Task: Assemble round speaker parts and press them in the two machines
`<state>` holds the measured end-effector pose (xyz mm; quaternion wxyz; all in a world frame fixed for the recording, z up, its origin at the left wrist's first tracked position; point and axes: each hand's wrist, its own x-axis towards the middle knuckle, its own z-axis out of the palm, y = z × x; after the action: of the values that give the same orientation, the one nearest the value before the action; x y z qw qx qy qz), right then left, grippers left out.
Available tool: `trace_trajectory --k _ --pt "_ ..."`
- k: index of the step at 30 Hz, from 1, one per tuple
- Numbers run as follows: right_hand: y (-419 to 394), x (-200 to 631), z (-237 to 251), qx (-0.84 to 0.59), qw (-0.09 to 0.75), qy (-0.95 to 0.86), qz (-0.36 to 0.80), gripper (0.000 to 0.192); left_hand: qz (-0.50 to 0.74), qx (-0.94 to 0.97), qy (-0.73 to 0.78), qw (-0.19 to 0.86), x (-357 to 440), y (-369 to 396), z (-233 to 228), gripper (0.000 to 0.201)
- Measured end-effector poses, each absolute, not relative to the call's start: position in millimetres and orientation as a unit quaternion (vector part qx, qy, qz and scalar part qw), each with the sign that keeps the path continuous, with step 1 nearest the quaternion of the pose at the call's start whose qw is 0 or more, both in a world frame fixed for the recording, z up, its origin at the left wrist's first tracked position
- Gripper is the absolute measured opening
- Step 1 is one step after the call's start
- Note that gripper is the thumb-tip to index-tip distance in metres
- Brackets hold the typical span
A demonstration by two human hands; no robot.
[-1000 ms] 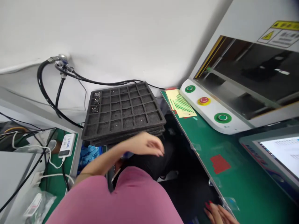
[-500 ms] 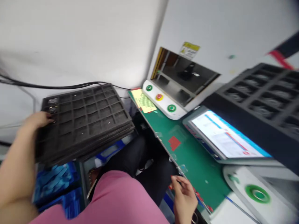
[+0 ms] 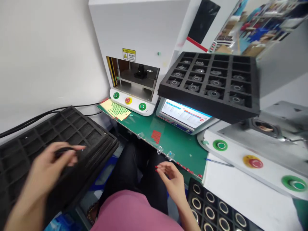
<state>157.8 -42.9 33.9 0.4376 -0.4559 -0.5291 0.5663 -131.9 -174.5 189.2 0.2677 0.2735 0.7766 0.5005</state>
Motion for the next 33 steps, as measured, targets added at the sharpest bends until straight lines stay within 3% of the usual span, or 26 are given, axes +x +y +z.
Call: trace_trajectory --k 6,10,15,20,28,33 --pt "-44.1 162.5 87.4 -0.436 0.569 -0.519 0.466 0.01 0.558 0.293 0.461 0.625 -39.4 -70.6 130.5 0.045" --pt "-52.6 173.8 117.7 -0.408 0.63 -0.467 0.467 0.014 0.523 0.338 0.342 0.704 -6.5 -56.5 122.3 0.05" --pt "-54.6 170.2 135.7 -0.366 0.619 -0.362 0.594 0.019 0.5 0.472 0.279 0.67 -2.0 -58.5 124.8 0.045" --pt "-53.3 156.4 144.5 -0.304 0.55 -0.279 0.726 0.029 0.51 0.528 0.319 0.6 -1.7 -59.0 127.5 0.044" --pt "-58.6 155.8 149.7 -0.266 0.496 -0.205 0.801 0.031 0.538 0.586 0.311 0.52 3.6 -58.8 123.2 0.072" --pt "-63.2 158.2 148.9 -0.223 0.494 -0.171 0.823 0.025 0.548 0.616 0.268 0.498 7.1 -54.8 124.0 0.066"
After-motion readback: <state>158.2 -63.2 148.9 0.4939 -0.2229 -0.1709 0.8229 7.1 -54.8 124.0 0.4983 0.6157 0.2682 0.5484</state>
